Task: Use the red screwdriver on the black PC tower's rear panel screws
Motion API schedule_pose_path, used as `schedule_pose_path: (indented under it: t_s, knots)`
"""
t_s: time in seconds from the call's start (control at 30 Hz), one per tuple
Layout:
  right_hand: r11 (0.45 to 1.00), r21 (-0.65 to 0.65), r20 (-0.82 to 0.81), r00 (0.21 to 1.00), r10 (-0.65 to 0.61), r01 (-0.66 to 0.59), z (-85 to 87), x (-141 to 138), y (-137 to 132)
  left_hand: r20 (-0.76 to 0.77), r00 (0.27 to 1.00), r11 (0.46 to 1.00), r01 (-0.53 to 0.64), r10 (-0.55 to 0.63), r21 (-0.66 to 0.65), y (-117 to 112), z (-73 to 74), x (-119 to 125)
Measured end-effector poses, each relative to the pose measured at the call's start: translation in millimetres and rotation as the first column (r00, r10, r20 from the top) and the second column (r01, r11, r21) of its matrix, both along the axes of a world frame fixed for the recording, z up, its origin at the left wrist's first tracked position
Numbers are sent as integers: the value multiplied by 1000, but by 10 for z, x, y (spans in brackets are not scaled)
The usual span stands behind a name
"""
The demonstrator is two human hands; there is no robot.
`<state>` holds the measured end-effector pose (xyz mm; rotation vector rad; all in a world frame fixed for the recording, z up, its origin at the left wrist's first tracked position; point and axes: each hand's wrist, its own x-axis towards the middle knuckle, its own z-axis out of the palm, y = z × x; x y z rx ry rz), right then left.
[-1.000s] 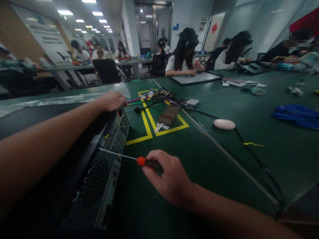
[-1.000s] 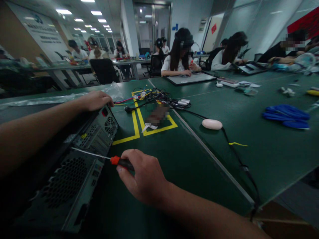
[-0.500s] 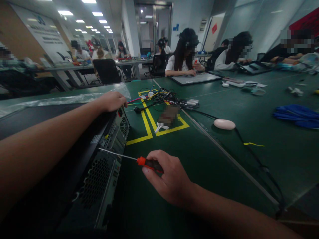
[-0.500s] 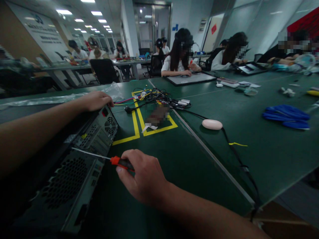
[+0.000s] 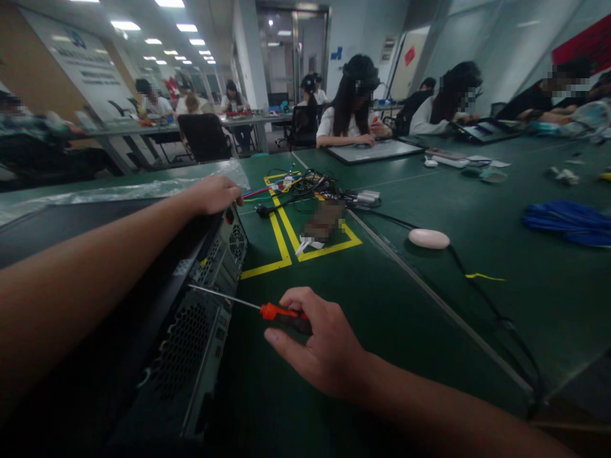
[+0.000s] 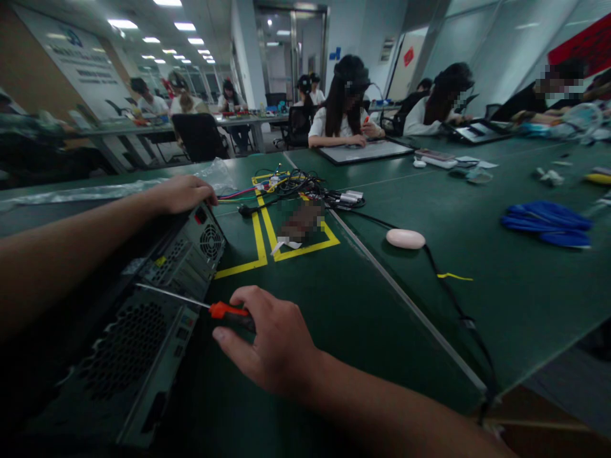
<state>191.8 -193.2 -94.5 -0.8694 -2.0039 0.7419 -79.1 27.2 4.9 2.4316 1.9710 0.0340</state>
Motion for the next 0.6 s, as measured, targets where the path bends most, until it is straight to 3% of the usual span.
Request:
schedule_pose_path:
  t_s: [0.6]
  knots:
    - [999,30,39,999,11,-12,-12,8,15,3,1000,999,11,-11,-37,-106,80,59]
